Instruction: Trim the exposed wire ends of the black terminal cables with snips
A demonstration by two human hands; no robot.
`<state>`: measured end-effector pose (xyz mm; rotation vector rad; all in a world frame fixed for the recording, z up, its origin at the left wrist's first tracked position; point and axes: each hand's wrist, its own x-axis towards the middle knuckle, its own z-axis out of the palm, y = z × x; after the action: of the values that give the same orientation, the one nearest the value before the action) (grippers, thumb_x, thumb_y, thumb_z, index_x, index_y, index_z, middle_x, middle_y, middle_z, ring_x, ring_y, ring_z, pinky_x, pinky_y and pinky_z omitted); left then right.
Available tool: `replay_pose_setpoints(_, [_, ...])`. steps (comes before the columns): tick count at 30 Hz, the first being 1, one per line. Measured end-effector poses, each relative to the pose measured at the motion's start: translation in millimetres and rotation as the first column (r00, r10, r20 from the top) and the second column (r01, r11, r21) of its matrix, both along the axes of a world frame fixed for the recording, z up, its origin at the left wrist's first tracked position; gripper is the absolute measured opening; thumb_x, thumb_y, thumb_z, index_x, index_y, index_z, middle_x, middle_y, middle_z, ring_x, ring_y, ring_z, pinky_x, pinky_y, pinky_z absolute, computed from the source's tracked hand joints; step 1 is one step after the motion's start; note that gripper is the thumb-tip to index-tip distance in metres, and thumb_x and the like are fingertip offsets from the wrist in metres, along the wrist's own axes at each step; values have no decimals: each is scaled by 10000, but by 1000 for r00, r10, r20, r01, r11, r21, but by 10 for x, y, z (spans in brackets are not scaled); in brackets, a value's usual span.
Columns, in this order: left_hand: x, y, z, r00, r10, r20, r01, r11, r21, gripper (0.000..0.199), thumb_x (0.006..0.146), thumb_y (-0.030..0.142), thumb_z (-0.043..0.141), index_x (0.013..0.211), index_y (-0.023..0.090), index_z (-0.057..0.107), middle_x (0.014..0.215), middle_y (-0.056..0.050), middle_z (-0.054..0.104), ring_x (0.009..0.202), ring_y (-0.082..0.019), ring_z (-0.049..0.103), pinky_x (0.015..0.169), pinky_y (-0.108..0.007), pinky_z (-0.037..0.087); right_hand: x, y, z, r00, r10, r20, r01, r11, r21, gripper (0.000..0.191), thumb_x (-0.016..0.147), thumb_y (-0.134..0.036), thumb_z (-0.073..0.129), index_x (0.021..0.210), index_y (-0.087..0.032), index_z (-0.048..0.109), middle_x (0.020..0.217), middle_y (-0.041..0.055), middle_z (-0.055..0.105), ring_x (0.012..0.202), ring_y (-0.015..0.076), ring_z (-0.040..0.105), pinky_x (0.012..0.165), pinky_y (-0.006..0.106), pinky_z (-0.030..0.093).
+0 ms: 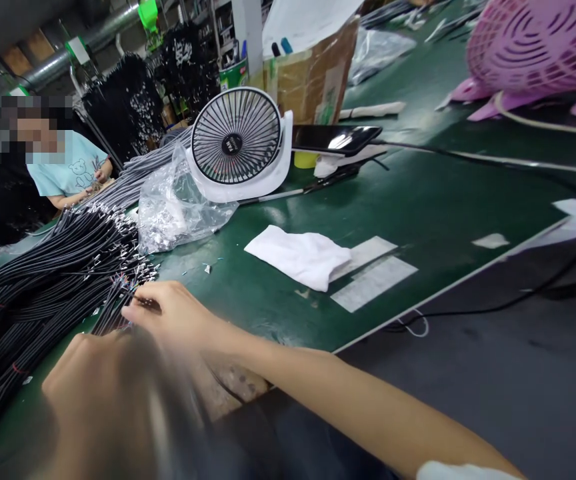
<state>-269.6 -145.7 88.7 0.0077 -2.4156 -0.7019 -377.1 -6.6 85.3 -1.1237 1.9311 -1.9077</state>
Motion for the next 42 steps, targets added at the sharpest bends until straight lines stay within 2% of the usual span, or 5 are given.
replay_pose_setpoints(7, [-45, -58, 31, 933, -111, 341, -8, 944, 330, 350, 834, 426, 515, 602, 171, 573, 488, -2, 473, 451, -110, 411, 436, -224, 321, 16, -27, -85, 963, 266, 41, -249, 939, -236, 257, 876, -333, 468, 701, -146, 452, 616, -30, 410, 567, 80, 380, 539, 206, 336])
replay_pose_setpoints(12, [-73, -43, 65, 837, -268, 478, -59, 823, 564, 516, 820, 595, 445, 522, 174, 420, 423, 39, 315, 382, -64, 245, 383, -216, 201, -34, 40, -69, 795, -104, -598, 54, 994, -100, 144, 819, -100, 421, 706, -136, 502, 717, 28, 479, 609, 105, 403, 529, 225, 305])
replay_pose_setpoints(17, [-70, -34, 79, 834, -263, 485, -84, 808, 583, 560, 804, 648, 414, 492, 193, 321, 421, 52, 251, 374, -53, 195, 372, -219, 167, -165, 146, -54, 696, -430, -575, 323, 903, -284, 117, 858, -111, 426, 802, -134, 527, 777, 39, 518, 676, 108, 482, 582, 212, 376])
replay_pose_setpoints(28, [-42, -39, 68, 883, -122, 454, -118, 877, 465, 462, 843, 498, 477, 524, 166, 446, 428, 52, 284, 407, -68, 237, 391, -214, 179, -108, 131, -128, 441, -89, -893, 233, 972, 18, 148, 846, -107, 430, 747, -151, 532, 710, 5, 540, 628, 114, 463, 478, 242, 203])
replay_pose_setpoints(42, [-71, 17, 133, 920, 1, 391, -89, 974, 208, 381, 828, 301, 485, 482, 163, 405, 460, 38, 334, 457, -79, 309, 440, -214, 243, -90, 137, -142, 433, -58, -899, 225, 973, 46, 186, 898, -131, 424, 747, -152, 530, 677, -1, 527, 607, 106, 459, 467, 255, 194])
